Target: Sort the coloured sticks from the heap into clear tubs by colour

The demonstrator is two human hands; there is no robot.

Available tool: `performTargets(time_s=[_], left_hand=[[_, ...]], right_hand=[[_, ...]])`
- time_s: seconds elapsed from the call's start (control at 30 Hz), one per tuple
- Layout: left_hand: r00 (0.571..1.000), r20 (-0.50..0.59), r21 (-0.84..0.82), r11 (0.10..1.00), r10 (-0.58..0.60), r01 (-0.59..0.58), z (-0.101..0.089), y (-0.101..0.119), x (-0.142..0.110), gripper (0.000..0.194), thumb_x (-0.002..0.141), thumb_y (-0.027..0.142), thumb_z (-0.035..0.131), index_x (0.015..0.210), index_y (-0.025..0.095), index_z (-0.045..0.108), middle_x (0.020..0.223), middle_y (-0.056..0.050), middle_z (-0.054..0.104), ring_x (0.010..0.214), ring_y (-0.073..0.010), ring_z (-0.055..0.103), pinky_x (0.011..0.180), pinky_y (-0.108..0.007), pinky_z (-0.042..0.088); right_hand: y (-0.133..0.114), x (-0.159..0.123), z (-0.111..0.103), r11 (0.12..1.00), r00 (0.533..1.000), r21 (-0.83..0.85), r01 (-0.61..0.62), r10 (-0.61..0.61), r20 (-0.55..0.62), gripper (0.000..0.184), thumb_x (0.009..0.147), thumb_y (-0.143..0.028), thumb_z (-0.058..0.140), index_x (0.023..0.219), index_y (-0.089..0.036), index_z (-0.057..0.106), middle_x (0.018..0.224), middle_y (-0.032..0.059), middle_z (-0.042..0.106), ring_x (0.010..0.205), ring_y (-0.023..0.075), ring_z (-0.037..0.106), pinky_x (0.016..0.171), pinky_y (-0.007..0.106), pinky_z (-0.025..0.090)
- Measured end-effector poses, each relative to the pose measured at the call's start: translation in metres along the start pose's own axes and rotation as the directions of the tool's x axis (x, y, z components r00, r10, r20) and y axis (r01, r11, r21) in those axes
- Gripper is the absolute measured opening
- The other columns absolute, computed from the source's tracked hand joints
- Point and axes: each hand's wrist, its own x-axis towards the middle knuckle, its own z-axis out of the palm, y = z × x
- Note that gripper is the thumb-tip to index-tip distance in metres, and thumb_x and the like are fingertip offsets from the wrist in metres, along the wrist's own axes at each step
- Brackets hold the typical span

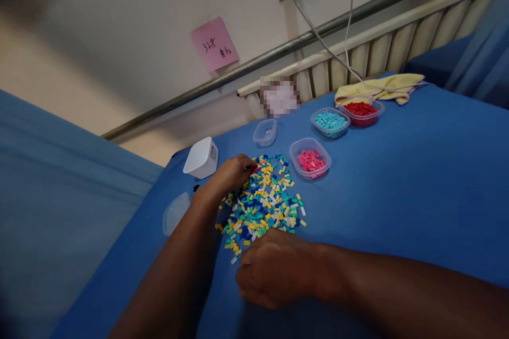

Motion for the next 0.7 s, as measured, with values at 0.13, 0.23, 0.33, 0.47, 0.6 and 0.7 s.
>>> performTargets(time_s=[0.13, 0.23, 0.33, 0.47, 0.6, 0.7], left_hand=[[0.996, 0.060, 0.023, 0.998, -0.065, 0.063, -0.005, 0.000, -0.002, 0.036, 0.095, 0.017, 0.058, 0.123, 0.021, 0.081, 0.119, -0.010, 0.079, 0.099, -0.0260, 0.073, 0.084, -0.031, 0.054], [0.993, 0.073, 0.022, 0.996, -0.089, 0.088, -0.008, -0.001, -0.003, 0.036, 0.093, 0.019, 0.062, 0.124, 0.021, 0.080, 0.117, -0.009, 0.080, 0.096, -0.0254, 0.073, 0.080, -0.031, 0.053], [0.991, 0.100, 0.033, 0.996, -0.087, 0.084, -0.010, 0.001, -0.003, 0.037, 0.094, 0.023, 0.062, 0.127, 0.024, 0.079, 0.117, -0.008, 0.080, 0.097, -0.0269, 0.073, 0.077, -0.032, 0.051], [0.987, 0.122, 0.066, 0.993, -0.106, 0.099, -0.012, 0.005, 0.000, 0.037, 0.091, 0.021, 0.062, 0.124, 0.026, 0.080, 0.114, -0.007, 0.080, 0.096, -0.0276, 0.073, 0.073, -0.032, 0.048], [0.985, 0.118, 0.053, 0.992, -0.122, 0.117, -0.011, 0.006, -0.001, 0.033, 0.087, 0.019, 0.065, 0.117, 0.022, 0.079, 0.108, -0.008, 0.079, 0.087, -0.0247, 0.070, 0.070, -0.030, 0.046], [0.990, 0.098, -0.001, 0.995, -0.099, 0.099, -0.010, 0.003, -0.002, 0.032, 0.088, 0.018, 0.063, 0.115, 0.022, 0.079, 0.106, -0.007, 0.079, 0.086, -0.0232, 0.069, 0.070, -0.030, 0.045]], right_hand=[[0.001, 0.001, 0.002, 1.000, 1.000, 0.019, -0.008, 0.008, 0.008, 0.028, 0.106, -0.037, 0.060, 0.088, -0.021, 0.073, 0.081, 0.0007, 0.073, 0.070, 0.0162, 0.061, 0.063, 0.030, 0.044], [0.002, 0.001, 0.004, 1.000, 1.000, 0.013, -0.003, 0.002, 0.011, 0.029, 0.106, -0.038, 0.058, 0.087, -0.021, 0.073, 0.080, 0.0004, 0.072, 0.069, 0.0168, 0.059, 0.062, 0.031, 0.043], [0.003, 0.000, 0.006, 1.000, 1.000, 0.017, 0.001, -0.001, 0.009, 0.030, 0.106, -0.039, 0.058, 0.087, -0.021, 0.073, 0.079, 0.0000, 0.071, 0.068, 0.0169, 0.058, 0.061, 0.031, 0.041], [0.002, -0.001, 0.009, 1.000, 1.000, -0.001, -0.009, 0.009, -0.012, 0.029, 0.105, -0.040, 0.060, 0.087, -0.022, 0.072, 0.078, 0.0001, 0.070, 0.068, 0.0172, 0.058, 0.060, 0.032, 0.040], [0.002, 0.000, 0.007, 1.000, 1.000, -0.005, -0.013, 0.013, -0.005, 0.028, 0.105, -0.039, 0.060, 0.086, -0.022, 0.072, 0.079, -0.0001, 0.071, 0.068, 0.0170, 0.060, 0.059, 0.033, 0.040], [0.001, 0.001, 0.002, 1.000, 1.000, 0.003, -0.010, 0.010, 0.007, 0.028, 0.105, -0.038, 0.061, 0.086, -0.021, 0.073, 0.080, 0.0005, 0.073, 0.067, 0.0165, 0.060, 0.059, 0.032, 0.041]])
